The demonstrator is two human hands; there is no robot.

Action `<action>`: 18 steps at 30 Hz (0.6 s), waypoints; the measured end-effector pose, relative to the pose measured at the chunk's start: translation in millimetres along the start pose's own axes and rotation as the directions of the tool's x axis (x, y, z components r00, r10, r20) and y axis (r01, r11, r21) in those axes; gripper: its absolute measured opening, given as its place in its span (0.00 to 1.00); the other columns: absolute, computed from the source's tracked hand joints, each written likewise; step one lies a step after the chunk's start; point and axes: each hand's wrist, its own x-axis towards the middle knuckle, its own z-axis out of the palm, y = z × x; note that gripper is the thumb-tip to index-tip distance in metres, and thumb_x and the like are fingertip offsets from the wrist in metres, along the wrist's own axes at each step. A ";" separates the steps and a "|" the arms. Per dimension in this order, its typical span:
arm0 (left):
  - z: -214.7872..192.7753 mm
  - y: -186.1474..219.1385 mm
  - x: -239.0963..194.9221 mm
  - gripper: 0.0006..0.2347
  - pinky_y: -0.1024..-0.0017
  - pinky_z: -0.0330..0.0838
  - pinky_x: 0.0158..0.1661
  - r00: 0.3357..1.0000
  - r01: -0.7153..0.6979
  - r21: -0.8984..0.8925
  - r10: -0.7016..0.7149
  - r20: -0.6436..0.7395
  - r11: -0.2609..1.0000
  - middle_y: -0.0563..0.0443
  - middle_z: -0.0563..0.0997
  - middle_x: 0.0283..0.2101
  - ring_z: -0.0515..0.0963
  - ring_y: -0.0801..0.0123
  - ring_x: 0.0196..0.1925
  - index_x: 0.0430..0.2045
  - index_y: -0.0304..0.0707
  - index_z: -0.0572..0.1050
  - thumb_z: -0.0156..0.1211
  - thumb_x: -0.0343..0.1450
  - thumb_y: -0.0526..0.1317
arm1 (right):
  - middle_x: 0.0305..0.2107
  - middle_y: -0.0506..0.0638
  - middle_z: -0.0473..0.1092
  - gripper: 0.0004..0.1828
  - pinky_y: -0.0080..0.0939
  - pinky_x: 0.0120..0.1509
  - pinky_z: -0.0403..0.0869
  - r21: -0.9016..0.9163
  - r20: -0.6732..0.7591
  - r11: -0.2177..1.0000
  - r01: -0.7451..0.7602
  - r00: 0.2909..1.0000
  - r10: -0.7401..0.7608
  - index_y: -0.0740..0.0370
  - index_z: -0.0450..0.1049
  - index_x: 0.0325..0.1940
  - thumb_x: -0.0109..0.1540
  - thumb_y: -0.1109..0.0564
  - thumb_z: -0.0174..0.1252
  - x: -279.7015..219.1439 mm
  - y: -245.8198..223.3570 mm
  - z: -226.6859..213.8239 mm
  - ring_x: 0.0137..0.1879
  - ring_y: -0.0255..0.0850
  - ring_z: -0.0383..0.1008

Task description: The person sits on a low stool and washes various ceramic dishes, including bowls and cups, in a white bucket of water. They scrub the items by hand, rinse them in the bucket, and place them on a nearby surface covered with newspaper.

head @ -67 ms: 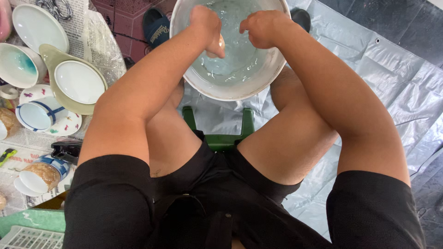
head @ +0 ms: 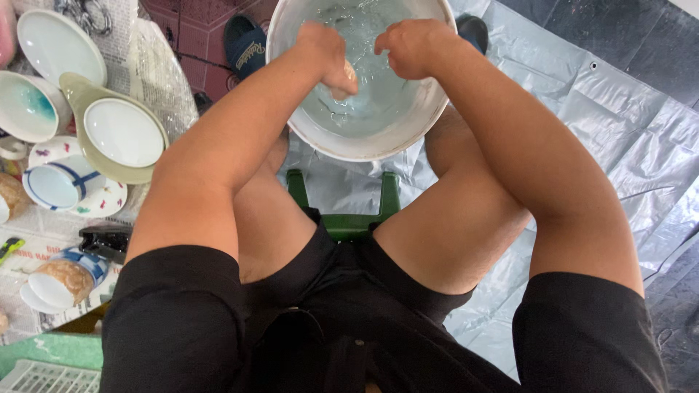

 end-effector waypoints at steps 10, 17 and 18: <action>21.5 -4.4 50.6 0.34 0.59 0.75 0.50 0.997 0.071 -0.253 -0.063 0.041 0.965 0.42 0.82 0.48 0.80 0.52 0.53 0.39 0.33 0.81 0.66 0.57 0.69 | 0.55 0.55 0.73 0.20 0.56 0.57 0.73 0.079 -0.254 0.972 0.220 0.948 -0.193 0.51 0.75 0.62 0.64 0.55 0.55 -5.9 -1.1 -6.5 0.54 0.56 0.75; 46.0 -2.9 83.9 0.40 0.56 0.75 0.50 0.994 -0.055 -0.259 0.028 -0.108 0.964 0.39 0.78 0.50 0.79 0.47 0.53 0.53 0.29 0.69 0.84 0.51 0.49 | 0.58 0.55 0.70 0.23 0.57 0.55 0.73 0.076 -0.187 0.985 0.155 0.972 -0.139 0.50 0.73 0.63 0.63 0.54 0.56 -13.3 -2.2 3.2 0.55 0.55 0.75; 41.3 -2.8 86.9 0.43 0.55 0.75 0.49 0.993 -0.068 -0.247 0.041 -0.112 0.967 0.37 0.78 0.50 0.79 0.45 0.52 0.57 0.30 0.65 0.85 0.50 0.46 | 0.58 0.55 0.70 0.23 0.57 0.55 0.73 0.074 -0.192 0.985 0.156 0.971 -0.140 0.50 0.72 0.64 0.63 0.54 0.56 -13.3 0.5 5.6 0.56 0.55 0.75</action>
